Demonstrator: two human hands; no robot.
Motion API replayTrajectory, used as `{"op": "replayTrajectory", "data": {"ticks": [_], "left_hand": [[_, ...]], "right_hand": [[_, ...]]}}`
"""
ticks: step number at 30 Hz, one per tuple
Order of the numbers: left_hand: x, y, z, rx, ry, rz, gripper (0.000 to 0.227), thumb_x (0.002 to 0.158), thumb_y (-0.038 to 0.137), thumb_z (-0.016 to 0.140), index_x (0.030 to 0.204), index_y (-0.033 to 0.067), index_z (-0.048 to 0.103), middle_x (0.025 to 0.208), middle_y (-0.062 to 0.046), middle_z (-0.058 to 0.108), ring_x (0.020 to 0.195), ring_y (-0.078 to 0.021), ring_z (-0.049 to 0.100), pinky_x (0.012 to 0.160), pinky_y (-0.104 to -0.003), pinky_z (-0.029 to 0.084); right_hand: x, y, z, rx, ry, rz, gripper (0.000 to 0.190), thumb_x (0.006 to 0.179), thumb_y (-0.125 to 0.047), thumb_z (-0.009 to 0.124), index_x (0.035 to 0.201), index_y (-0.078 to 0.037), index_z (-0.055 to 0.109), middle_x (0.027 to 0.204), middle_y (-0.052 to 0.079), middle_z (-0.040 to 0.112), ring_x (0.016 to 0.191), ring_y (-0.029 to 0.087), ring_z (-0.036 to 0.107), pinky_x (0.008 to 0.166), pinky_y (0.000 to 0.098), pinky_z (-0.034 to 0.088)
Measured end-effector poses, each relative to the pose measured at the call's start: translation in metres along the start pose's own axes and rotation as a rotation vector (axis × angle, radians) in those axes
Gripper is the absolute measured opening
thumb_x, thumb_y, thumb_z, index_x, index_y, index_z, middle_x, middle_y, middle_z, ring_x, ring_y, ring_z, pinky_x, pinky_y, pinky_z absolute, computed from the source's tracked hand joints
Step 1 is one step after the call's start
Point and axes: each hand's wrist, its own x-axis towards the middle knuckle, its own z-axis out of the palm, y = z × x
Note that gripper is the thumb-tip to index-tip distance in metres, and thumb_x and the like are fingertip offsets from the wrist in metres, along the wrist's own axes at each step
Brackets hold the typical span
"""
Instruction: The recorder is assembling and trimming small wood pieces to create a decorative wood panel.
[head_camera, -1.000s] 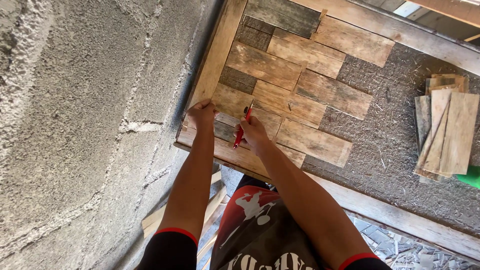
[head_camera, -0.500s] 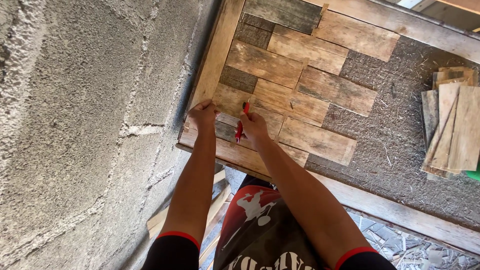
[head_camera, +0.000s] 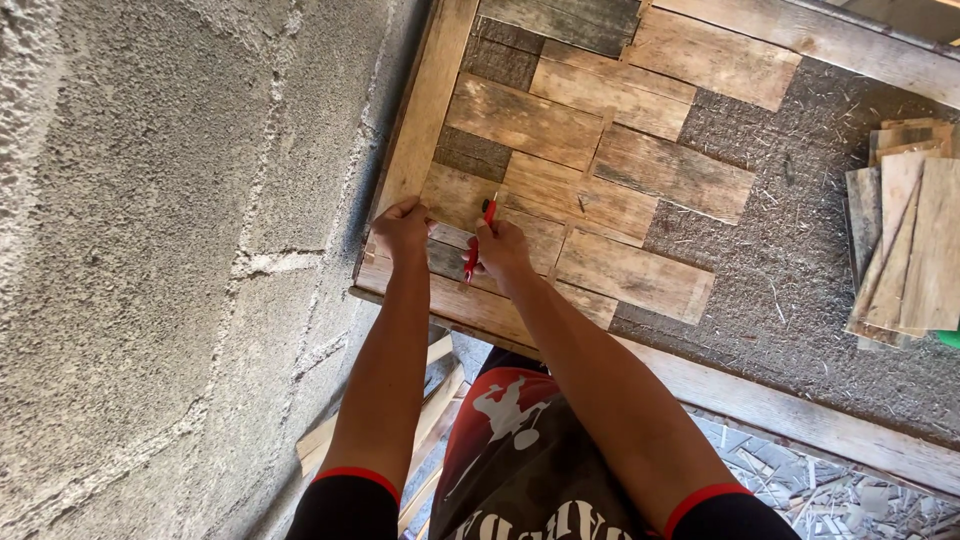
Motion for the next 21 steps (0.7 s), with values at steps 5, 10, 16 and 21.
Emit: {"op": "replayTrajectory", "data": {"ticks": [5,10,16,21], "left_hand": [[-0.003,0.004,0.000,0.024,0.006,-0.010,0.019,0.084,-0.004,0.078,0.103,-0.0071,0.077,0.087,-0.016,0.078,0.056,-0.0163,0.068,0.049,-0.026,0.057],[-0.003,0.005,0.000,0.002,-0.003,-0.028,0.019,0.083,-0.004,0.078,0.102,-0.0073,0.076,0.087,-0.014,0.077,0.058,-0.0154,0.068,0.049,-0.026,0.059],[0.005,-0.006,0.001,-0.017,-0.009,0.016,0.019,0.083,-0.005,0.078,0.102,-0.0086,0.076,0.086,-0.015,0.077,0.058,-0.0162,0.068,0.049,-0.026,0.057],[-0.003,0.003,0.001,0.010,-0.005,0.008,0.019,0.083,-0.005,0.077,0.102,-0.0079,0.076,0.087,-0.014,0.078,0.058,-0.0157,0.068,0.049,-0.026,0.057]], "right_hand": [[0.000,0.000,-0.001,-0.014,0.001,-0.004,0.036,0.105,-0.035,0.052,0.118,-0.003,0.062,0.091,0.010,0.072,0.076,0.021,0.075,0.059,0.0359,0.062],[0.005,0.004,-0.001,-0.017,-0.003,-0.035,0.037,0.106,-0.035,0.052,0.118,-0.002,0.061,0.091,0.010,0.073,0.076,0.021,0.075,0.058,0.0356,0.061],[0.006,0.006,-0.001,-0.031,-0.003,-0.043,0.035,0.106,-0.035,0.053,0.114,-0.002,0.061,0.091,0.010,0.073,0.075,0.021,0.075,0.057,0.0358,0.061],[0.009,0.007,-0.002,-0.026,-0.008,-0.042,0.034,0.106,-0.035,0.052,0.113,-0.003,0.061,0.090,0.010,0.073,0.075,0.021,0.075,0.056,0.0353,0.061]]}}
